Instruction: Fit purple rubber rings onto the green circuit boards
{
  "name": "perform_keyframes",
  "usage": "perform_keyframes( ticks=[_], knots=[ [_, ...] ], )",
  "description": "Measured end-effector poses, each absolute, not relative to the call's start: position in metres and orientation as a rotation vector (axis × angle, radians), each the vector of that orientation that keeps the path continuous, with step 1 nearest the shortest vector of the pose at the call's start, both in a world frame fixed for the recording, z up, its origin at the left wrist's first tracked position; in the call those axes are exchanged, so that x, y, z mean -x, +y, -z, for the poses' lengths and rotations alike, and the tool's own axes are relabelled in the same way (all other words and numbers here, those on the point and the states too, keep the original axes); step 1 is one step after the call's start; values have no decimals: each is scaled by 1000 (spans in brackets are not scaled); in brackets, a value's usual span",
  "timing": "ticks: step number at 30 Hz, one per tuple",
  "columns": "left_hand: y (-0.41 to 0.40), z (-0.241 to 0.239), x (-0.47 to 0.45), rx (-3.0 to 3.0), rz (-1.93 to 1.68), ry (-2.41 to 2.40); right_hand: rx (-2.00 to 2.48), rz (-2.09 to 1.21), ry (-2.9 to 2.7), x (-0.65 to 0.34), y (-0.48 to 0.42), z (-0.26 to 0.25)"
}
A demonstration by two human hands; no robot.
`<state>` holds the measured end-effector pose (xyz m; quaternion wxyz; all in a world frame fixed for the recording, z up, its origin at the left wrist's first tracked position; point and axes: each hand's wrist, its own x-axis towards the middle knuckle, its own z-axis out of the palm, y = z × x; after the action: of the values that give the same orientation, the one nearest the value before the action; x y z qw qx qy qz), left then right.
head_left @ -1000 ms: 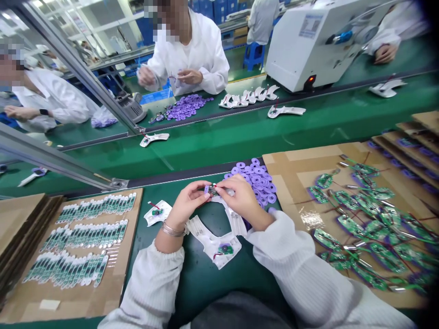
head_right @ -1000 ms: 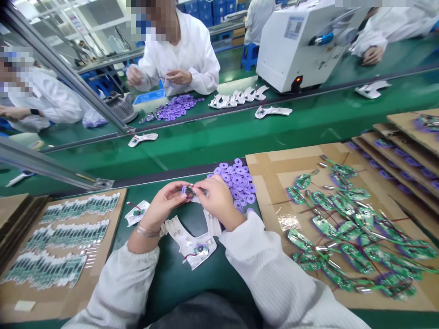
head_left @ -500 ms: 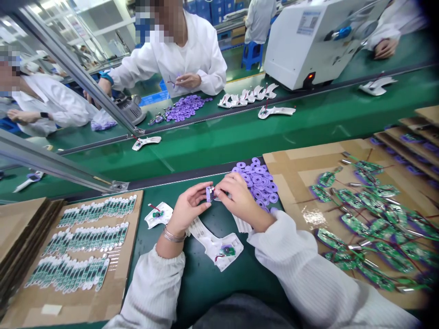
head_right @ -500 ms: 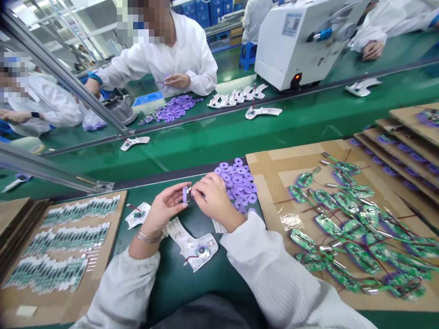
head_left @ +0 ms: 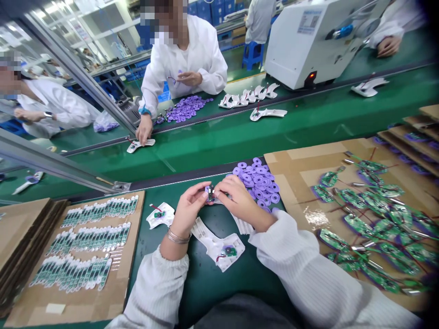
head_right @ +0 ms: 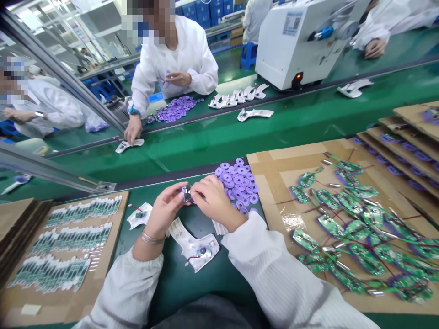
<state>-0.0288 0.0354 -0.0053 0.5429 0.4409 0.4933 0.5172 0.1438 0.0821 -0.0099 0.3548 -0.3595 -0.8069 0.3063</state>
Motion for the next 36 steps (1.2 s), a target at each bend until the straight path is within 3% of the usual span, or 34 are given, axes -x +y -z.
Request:
perform_keyframes(
  ticks=[5,11,15,19,25,32,36],
  knots=[
    [35,6,30,-1041,-1227,1181,892,-738,-2116,-144,82,10],
    [35,-3,23,-1144,-1216,1333,844,-229,-2225,-145,77,11],
    [36,-5,18,-1243,-1185,1439,842,-75,-2280,-146,73,11],
    [37,-5,17,-1231,-1170,1434,864,-121,-2260,-144,73,12],
    [35,-9,17,-1174,-1203,1375,866,-448,-2113,-140,79,17],
    [36,-7,18,-1272,-1169,1419,779,-8,-2167,-145,72,13],
    [35,-8,20,-1277,-1152,1376,823,-179,-2128,-144,75,14]
  ],
)
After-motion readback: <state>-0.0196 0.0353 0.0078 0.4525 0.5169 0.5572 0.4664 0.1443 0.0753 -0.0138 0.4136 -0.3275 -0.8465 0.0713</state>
